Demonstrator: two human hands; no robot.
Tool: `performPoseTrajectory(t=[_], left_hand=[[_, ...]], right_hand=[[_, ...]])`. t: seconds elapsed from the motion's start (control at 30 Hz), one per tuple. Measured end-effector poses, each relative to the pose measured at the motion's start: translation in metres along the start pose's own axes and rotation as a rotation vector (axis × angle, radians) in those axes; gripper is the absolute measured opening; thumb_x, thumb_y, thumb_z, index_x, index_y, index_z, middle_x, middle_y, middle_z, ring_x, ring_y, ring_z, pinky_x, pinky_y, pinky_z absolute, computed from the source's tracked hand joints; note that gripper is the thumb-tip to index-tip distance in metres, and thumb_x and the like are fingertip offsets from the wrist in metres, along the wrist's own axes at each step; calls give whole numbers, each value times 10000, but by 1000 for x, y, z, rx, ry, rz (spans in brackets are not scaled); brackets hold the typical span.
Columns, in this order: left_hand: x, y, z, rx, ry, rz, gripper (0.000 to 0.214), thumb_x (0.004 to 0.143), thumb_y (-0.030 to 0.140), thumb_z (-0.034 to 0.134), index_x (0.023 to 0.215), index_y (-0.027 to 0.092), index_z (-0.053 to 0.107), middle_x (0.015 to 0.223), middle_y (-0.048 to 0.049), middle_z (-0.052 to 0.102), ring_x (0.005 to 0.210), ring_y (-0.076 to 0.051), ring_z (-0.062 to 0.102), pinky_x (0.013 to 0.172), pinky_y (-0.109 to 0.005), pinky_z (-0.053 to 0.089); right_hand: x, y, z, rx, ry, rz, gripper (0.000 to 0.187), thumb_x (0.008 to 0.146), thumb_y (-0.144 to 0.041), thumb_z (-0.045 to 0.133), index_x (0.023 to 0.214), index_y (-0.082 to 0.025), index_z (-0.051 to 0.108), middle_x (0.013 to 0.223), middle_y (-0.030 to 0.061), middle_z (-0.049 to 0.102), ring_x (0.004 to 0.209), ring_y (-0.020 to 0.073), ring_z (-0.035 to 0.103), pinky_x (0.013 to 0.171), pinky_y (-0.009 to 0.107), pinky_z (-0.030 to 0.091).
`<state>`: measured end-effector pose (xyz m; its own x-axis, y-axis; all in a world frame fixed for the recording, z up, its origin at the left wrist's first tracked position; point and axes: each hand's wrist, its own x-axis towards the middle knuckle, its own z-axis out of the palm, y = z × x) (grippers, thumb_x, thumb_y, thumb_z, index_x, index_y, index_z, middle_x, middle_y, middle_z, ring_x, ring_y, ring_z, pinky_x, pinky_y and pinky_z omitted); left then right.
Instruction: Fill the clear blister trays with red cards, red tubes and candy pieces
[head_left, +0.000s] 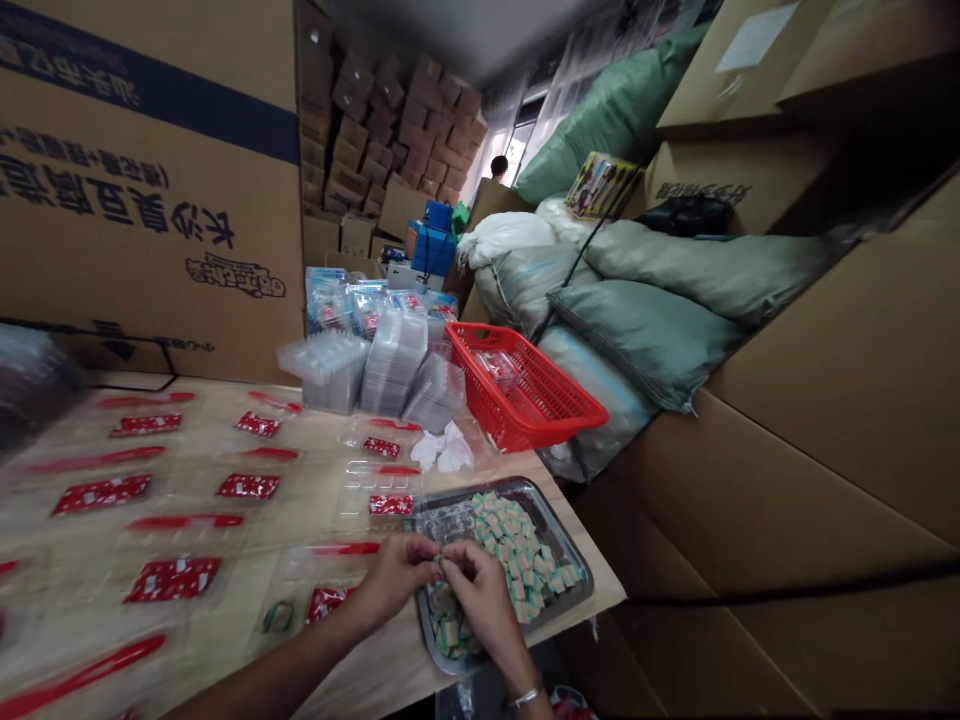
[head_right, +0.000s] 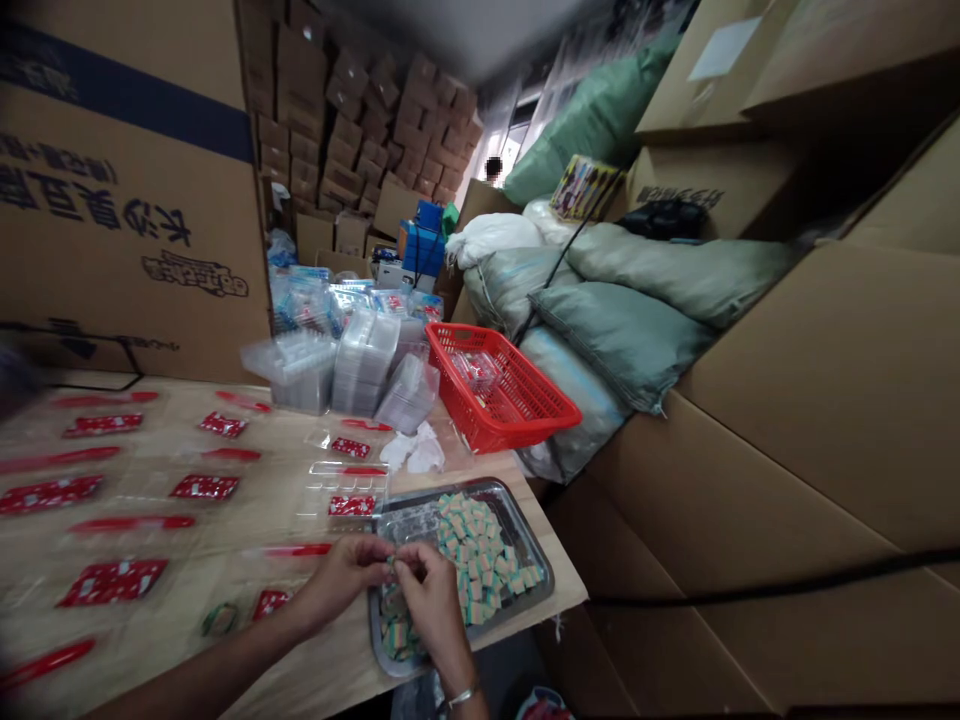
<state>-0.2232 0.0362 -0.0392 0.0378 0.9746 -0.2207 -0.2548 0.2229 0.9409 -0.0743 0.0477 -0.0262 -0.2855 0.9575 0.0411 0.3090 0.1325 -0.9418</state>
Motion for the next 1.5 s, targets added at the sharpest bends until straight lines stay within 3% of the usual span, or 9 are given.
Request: performPoseTrajectory(t=[0.23,0.33,0.47,0.57,0.73,1.0,1.17,1.3,1.5], left_hand=[[0,4,-3,108,69,59,181,464,56,577,608,153,626,559,48,594,576,-122,532,582,-232,407],[0,6,-2,166,111,108,184,468,40,568,604,152,621,569,43,592,594,-126,539,589,-232,409],[-2,7,1,138,100,123,121,504,84,599,604,148,617,556,36,591,561,-120,529,566,-229,402],[-4,8,2,81,68,116,85,517,141,648,596,143,615,560,22,609,555,-119,534,566,-231,405],[-6,11,-1,5,-26,89,227,509,246,731,684,135,637,643,-4,658,624,-140,583,623,-249,438],[-5,10,-2,117,86,167,95,526,135,652,603,154,599,560,40,574,553,-113,519,576,-231,413],[-6,9,-1,195,104,220,123,531,81,591,627,158,599,604,29,585,606,-128,529,602,-235,413],[-5,5,-3,197,108,208,138,524,72,575,631,158,588,584,37,558,595,-125,516,583,-228,395],[-5,2,-4,81,78,172,112,501,94,625,577,162,578,556,39,579,573,-118,516,579,-222,395]], right_hand=[[-2,-12,-22,-615,-104,-111,124,744,-124,525,755,-194,627,846,44,588,831,194,551,746,285,399],[-2,-14,-23,-519,-77,-121,106,729,-110,511,700,-193,570,776,17,556,765,169,521,696,261,381],[-2,-10,-12,4,-42,-14,146,765,-323,550,709,-189,535,639,-27,503,615,136,476,571,235,371],[-4,-7,6,142,59,0,204,721,-375,604,747,-177,564,640,-32,511,600,126,471,562,231,380],[-7,-7,18,68,203,-12,167,739,-351,565,716,-185,566,637,-13,554,604,139,502,558,235,387],[-16,-13,-4,-669,-18,-44,76,745,-147,544,737,-197,600,834,45,586,760,187,569,671,272,396],[-17,-18,4,-821,-117,-150,180,731,-50,492,776,-204,572,891,50,570,884,210,555,760,288,421],[-14,-12,5,-812,-113,-234,187,765,-48,439,805,-191,552,907,67,557,899,227,525,792,329,409],[-11,-16,0,-398,-86,-293,158,895,-185,382,824,-199,522,793,11,539,763,156,523,699,257,393]])
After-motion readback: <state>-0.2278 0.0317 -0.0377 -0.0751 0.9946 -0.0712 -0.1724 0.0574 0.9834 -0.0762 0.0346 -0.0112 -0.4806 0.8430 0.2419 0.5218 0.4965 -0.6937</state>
